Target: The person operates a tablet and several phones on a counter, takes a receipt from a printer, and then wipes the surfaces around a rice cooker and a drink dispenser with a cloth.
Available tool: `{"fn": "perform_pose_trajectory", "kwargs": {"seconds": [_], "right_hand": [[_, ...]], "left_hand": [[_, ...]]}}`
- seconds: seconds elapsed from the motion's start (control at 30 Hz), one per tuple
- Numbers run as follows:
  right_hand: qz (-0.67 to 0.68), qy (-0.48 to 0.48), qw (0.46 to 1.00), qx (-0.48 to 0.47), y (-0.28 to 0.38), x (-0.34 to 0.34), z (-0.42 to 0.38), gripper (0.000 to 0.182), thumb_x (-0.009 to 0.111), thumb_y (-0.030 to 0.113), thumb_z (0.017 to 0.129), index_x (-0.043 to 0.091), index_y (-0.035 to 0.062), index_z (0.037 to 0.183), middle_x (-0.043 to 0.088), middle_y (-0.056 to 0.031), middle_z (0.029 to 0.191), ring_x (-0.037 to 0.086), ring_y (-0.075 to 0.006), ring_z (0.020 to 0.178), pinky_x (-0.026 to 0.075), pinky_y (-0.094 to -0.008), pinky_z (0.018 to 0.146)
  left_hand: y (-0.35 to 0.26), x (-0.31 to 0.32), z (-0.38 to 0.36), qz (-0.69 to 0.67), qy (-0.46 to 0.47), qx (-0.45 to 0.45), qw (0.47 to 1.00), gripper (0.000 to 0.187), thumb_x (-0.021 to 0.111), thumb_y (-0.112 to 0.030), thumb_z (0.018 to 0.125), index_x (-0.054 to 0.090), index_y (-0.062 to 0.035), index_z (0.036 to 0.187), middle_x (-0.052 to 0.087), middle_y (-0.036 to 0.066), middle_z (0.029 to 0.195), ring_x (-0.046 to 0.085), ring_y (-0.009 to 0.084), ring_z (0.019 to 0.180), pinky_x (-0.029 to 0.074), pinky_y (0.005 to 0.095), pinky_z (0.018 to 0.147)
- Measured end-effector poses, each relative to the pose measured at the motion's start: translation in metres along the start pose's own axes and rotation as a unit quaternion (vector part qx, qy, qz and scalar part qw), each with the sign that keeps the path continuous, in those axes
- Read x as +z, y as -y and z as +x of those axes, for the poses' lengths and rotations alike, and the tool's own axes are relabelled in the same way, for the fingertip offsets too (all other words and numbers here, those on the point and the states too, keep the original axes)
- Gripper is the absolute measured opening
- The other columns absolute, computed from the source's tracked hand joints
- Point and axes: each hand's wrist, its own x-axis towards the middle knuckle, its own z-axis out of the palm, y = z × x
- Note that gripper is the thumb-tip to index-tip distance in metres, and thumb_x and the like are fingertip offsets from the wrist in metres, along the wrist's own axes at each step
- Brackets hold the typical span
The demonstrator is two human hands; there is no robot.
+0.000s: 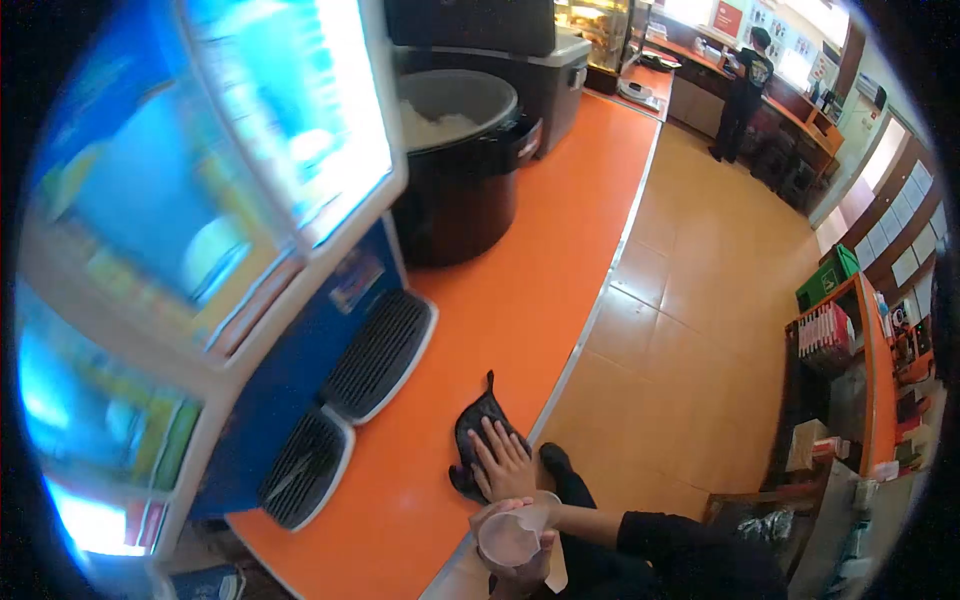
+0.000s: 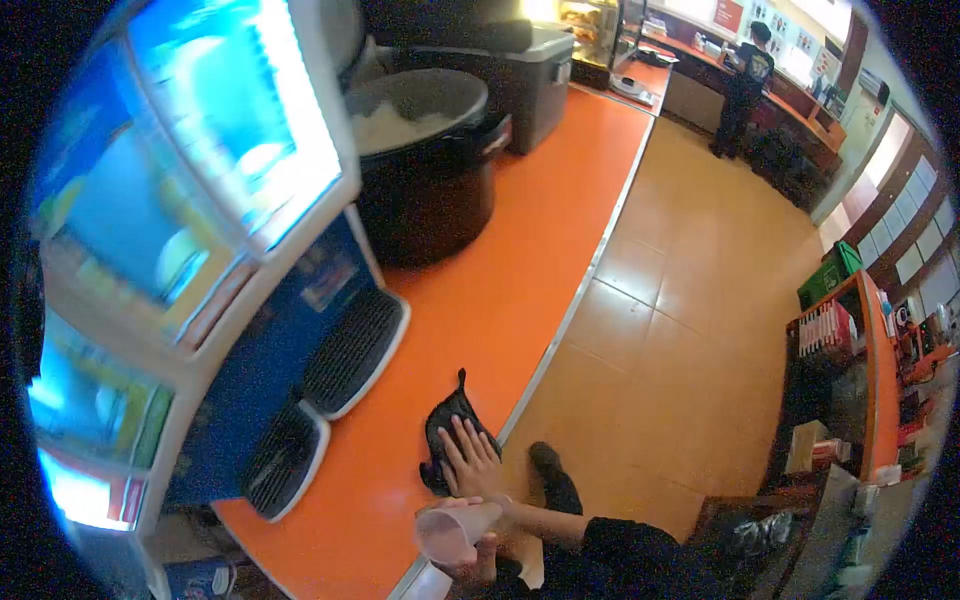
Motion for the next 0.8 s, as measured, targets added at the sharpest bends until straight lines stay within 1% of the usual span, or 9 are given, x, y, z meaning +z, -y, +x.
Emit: {"fn": "perform_pose_trajectory", "kwargs": {"seconds": [0.07, 0.13, 0.3, 0.37, 0.43, 0.5, 0.57, 0.7, 0.8], "right_hand": [[0.008, 0.046, 0.998, -0.040, 0.045, 0.011, -0.037, 0.061, 0.055, 0.027, 0.092, 0.035, 0.0122, 0.147, 0.027, -0.0143, 0.155, 0.028, -0.0311, 0.142, 0.027, -0.0466, 0.113], [0.004, 0.115, 0.990, -0.082, 0.092, 0.029, -0.075, 0.069, 0.054, 0.030, 0.092, 0.026, 0.0082, 0.151, 0.018, -0.0135, 0.159, 0.022, -0.0281, 0.146, 0.026, -0.0451, 0.114], [0.089, 0.192, 0.960, -0.186, 0.192, 0.078, -0.158, 0.065, 0.053, 0.030, 0.093, 0.031, 0.0062, 0.149, 0.023, -0.0142, 0.157, 0.024, -0.0278, 0.145, 0.025, -0.0451, 0.114], [0.092, 0.231, 0.942, -0.226, 0.221, 0.084, -0.188, 0.064, 0.053, 0.029, 0.093, 0.031, 0.0076, 0.149, 0.024, -0.0144, 0.157, 0.025, -0.0282, 0.144, 0.025, -0.0447, 0.115], [0.085, 0.266, 0.919, -0.279, 0.237, 0.080, -0.201, 0.062, 0.053, 0.029, 0.093, 0.032, 0.0089, 0.148, 0.024, -0.0146, 0.156, 0.026, -0.0286, 0.144, 0.025, -0.0442, 0.115], [0.070, 0.278, 0.896, -0.340, 0.249, 0.084, -0.187, 0.061, 0.053, 0.028, 0.093, 0.033, 0.0103, 0.148, 0.025, -0.0148, 0.156, 0.027, -0.0290, 0.143, 0.024, -0.0438, 0.115], [0.055, 0.273, 0.880, -0.385, 0.271, 0.094, -0.160, 0.060, 0.053, 0.027, 0.093, 0.034, 0.0117, 0.148, 0.025, -0.0149, 0.156, 0.028, -0.0294, 0.143, 0.024, -0.0434, 0.116], [-0.004, 0.221, 0.911, -0.347, 0.196, 0.096, -0.132, 0.056, 0.050, 0.028, 0.095, 0.037, 0.0080, 0.145, 0.030, -0.0156, 0.154, 0.030, -0.0324, 0.141, 0.025, -0.0460, 0.114], [-0.045, 0.164, 0.947, -0.272, 0.109, 0.098, -0.038, 0.052, 0.046, 0.028, 0.096, 0.040, 0.0044, 0.142, 0.034, -0.0163, 0.152, 0.032, -0.0355, 0.139, 0.027, -0.0487, 0.112]], "left_hand": [[-0.032, -0.030, -0.022, -0.056, -0.060, -0.037, 0.996, 0.065, 0.079, -0.029, 0.078, 0.043, 0.0045, 0.121, 0.052, 0.016, 0.111, 0.057, 0.0277, 0.106, 0.046, 0.0404, 0.094], [-0.044, -0.071, -0.051, 0.023, -0.067, -0.027, 0.997, 0.064, 0.079, -0.028, 0.079, 0.043, 0.0051, 0.121, 0.051, 0.017, 0.115, 0.056, 0.0282, 0.107, 0.046, 0.0407, 0.094], [-0.076, -0.141, -0.106, 0.158, -0.144, -0.015, 0.977, 0.064, 0.077, -0.026, 0.082, 0.043, 0.0072, 0.125, 0.048, 0.021, 0.126, 0.052, 0.0290, 0.114, 0.044, 0.0408, 0.097], [-0.097, -0.155, -0.114, 0.028, -0.184, -0.059, 0.981, 0.068, 0.075, -0.023, 0.083, 0.040, 0.0090, 0.131, 0.046, 0.020, 0.129, 0.050, 0.0288, 0.118, 0.042, 0.0412, 0.099], [-0.110, -0.163, -0.116, 0.044, -0.254, -0.081, 0.963, 0.067, 0.074, -0.020, 0.084, 0.039, 0.0099, 0.132, 0.046, 0.019, 0.132, 0.049, 0.0267, 0.120, 0.042, 0.0402, 0.100], [-0.115, -0.173, -0.104, 0.086, -0.308, -0.009, 0.948, 0.048, 0.077, -0.008, 0.078, 0.051, 0.0042, 0.117, 0.056, 0.014, 0.107, 0.057, 0.0249, 0.103, 0.046, 0.0350, 0.090], [-0.101, -0.185, -0.102, 0.135, -0.306, -0.004, 0.943, 0.047, 0.076, -0.008, 0.078, 0.052, 0.0037, 0.116, 0.056, 0.014, 0.106, 0.058, 0.0252, 0.101, 0.046, 0.0352, 0.088], [-0.100, -0.194, -0.081, 0.169, -0.247, 0.018, 0.954, 0.047, 0.075, -0.015, 0.083, 0.051, 0.0028, 0.120, 0.053, 0.013, 0.112, 0.056, 0.0246, 0.105, 0.046, 0.0354, 0.088], [-0.096, -0.197, -0.067, 0.135, -0.269, 0.011, 0.954, 0.047, 0.076, -0.013, 0.081, 0.052, 0.0016, 0.118, 0.054, 0.013, 0.109, 0.058, 0.0246, 0.101, 0.047, 0.0360, 0.086]]}}
